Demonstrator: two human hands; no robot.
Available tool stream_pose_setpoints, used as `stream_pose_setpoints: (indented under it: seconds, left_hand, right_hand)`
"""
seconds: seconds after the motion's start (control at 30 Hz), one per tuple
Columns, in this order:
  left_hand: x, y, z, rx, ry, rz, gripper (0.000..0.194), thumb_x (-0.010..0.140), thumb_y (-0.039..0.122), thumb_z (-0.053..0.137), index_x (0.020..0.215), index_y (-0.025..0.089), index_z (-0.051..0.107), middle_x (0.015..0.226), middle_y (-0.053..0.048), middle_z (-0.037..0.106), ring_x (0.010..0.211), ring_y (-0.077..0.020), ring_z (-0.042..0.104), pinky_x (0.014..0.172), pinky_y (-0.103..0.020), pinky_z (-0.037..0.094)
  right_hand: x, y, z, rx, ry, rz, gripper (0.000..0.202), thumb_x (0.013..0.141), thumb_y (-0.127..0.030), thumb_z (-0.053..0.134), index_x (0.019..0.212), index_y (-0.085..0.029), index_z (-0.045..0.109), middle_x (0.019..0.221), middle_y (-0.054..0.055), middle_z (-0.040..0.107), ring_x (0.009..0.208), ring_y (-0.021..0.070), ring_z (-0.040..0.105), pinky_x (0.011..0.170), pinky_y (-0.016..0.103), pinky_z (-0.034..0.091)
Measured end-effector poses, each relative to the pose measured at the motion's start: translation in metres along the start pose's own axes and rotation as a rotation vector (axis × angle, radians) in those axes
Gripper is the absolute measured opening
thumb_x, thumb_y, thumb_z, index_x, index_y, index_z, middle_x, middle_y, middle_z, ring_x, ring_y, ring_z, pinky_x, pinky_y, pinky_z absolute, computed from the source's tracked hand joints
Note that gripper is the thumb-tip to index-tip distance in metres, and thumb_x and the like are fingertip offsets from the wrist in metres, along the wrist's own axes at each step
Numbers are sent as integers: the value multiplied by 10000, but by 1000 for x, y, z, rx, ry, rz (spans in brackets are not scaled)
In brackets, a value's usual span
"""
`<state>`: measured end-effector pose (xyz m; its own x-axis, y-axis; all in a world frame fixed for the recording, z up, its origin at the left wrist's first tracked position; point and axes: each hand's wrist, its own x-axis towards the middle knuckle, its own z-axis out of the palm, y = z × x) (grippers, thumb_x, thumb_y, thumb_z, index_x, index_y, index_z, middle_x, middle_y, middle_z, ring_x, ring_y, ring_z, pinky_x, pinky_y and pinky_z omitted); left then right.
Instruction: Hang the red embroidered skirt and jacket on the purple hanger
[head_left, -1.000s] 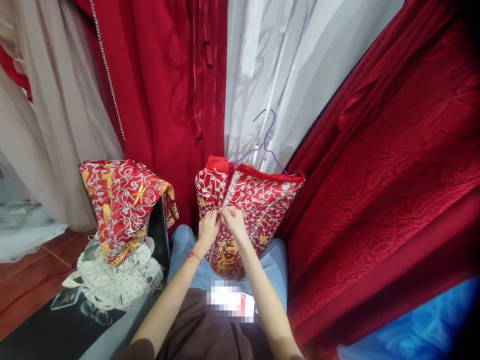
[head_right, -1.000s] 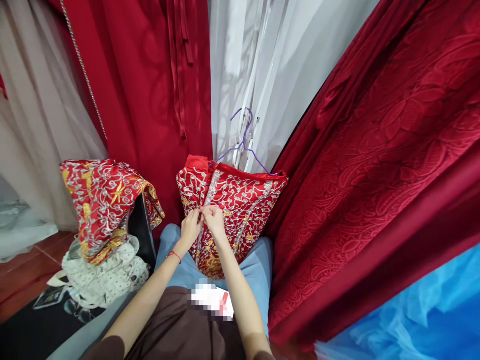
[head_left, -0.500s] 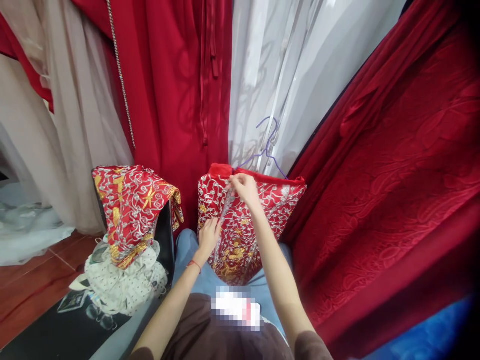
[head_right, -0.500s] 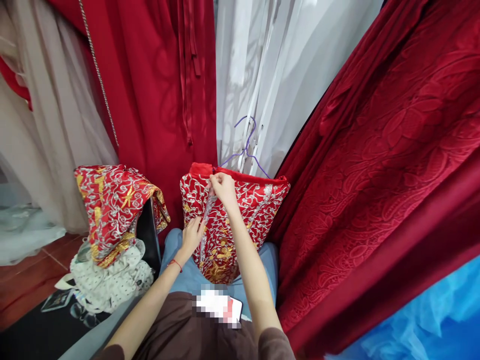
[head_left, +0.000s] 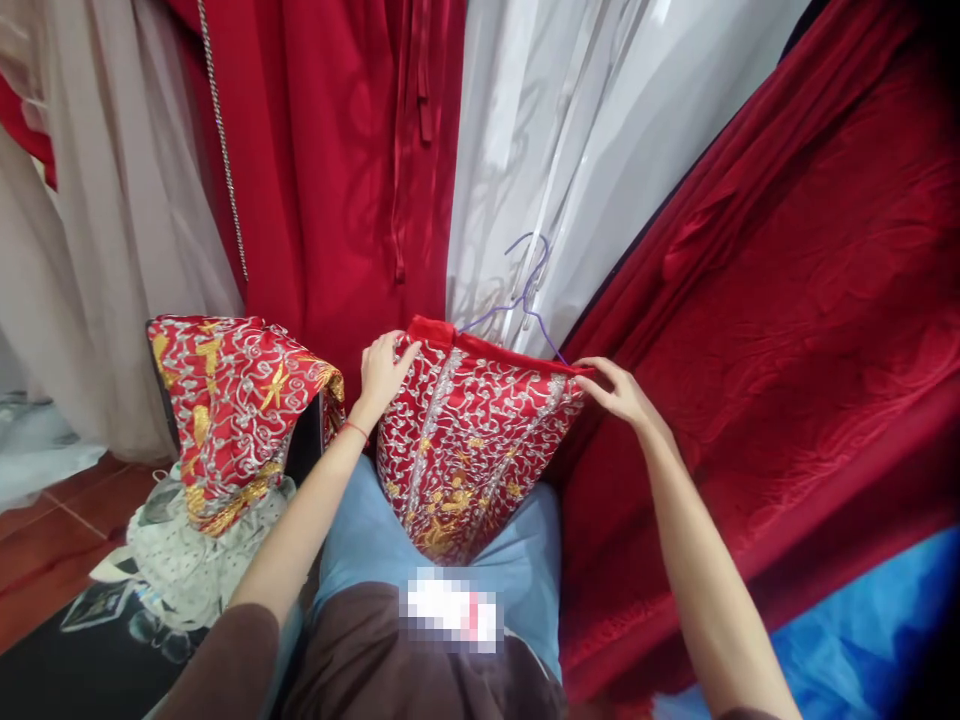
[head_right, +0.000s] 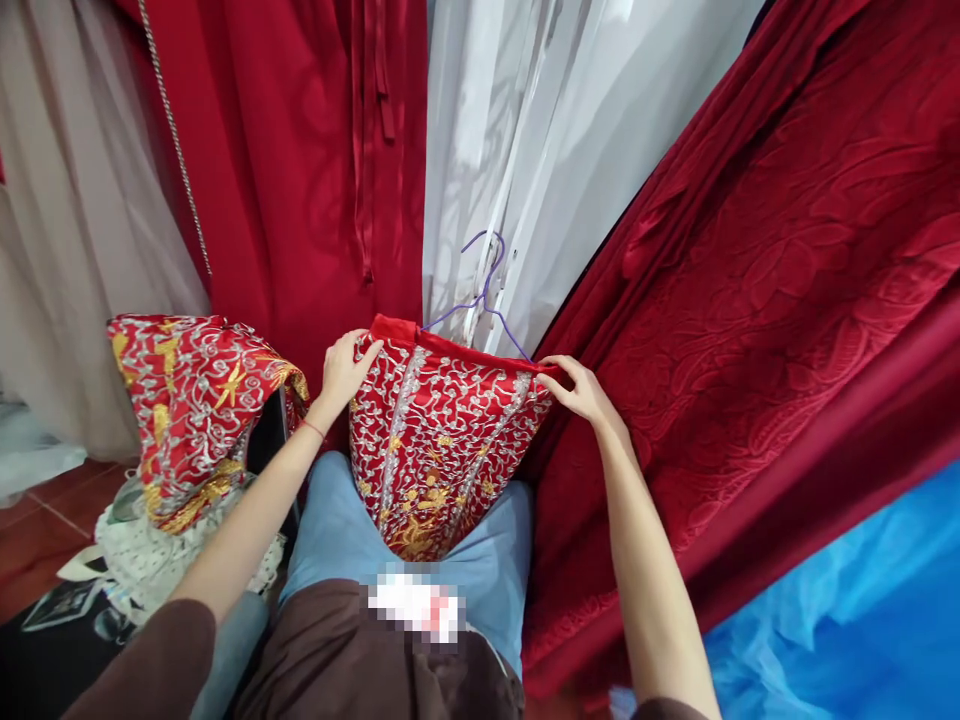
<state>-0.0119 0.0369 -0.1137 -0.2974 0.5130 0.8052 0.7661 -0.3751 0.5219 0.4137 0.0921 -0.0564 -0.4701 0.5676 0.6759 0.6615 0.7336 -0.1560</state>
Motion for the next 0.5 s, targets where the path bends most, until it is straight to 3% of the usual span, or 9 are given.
stream_pose_setpoints:
  seconds: [0.07, 0.27, 0.4, 0.5]
  left_hand:
    - [10, -2, 5, -58, -83, -26, 332, 945, 444, 508, 1105, 181, 631, 1092, -116, 690, 989, -235, 645, 940, -365, 468]
    - [11, -10, 7, -192, 21, -2, 331, 956, 408, 462, 1033, 167, 675, 1123, -115, 700, 1018, -203, 649, 949, -299, 457]
    - [18, -13, -5, -187, 24, -79, 381, 960, 466, 410, 904, 177, 651, 832, -36, 675, 779, -149, 609, 785, -238, 449]
    - [26, -14, -9, -314, 22, -163, 409, 932, 525, 412, 769, 189, 580, 686, 5, 581, 667, -121, 531, 685, -224, 422]
  right_hand:
    - [-9, 3, -2, 34, 13, -15, 331, 907, -422, 533, 1099, -197, 682, 1104, 106, 726, 1016, 231, 682, 892, 360, 521]
    - [-10, -2, -6, -45, 101, -55, 339, 948, -424, 479, 1014, -201, 726, 959, 84, 762, 848, 230, 723, 780, 344, 562]
    - [-9, -25, -16, -229, 112, -161, 354, 995, -388, 431, 1073, -202, 722, 962, 86, 744, 851, 194, 701, 743, 285, 532]
    - [-10, -44, -17, -439, 166, -139, 342, 1005, -332, 420, 1095, -209, 727, 858, 78, 700, 758, 168, 639, 630, 265, 461]
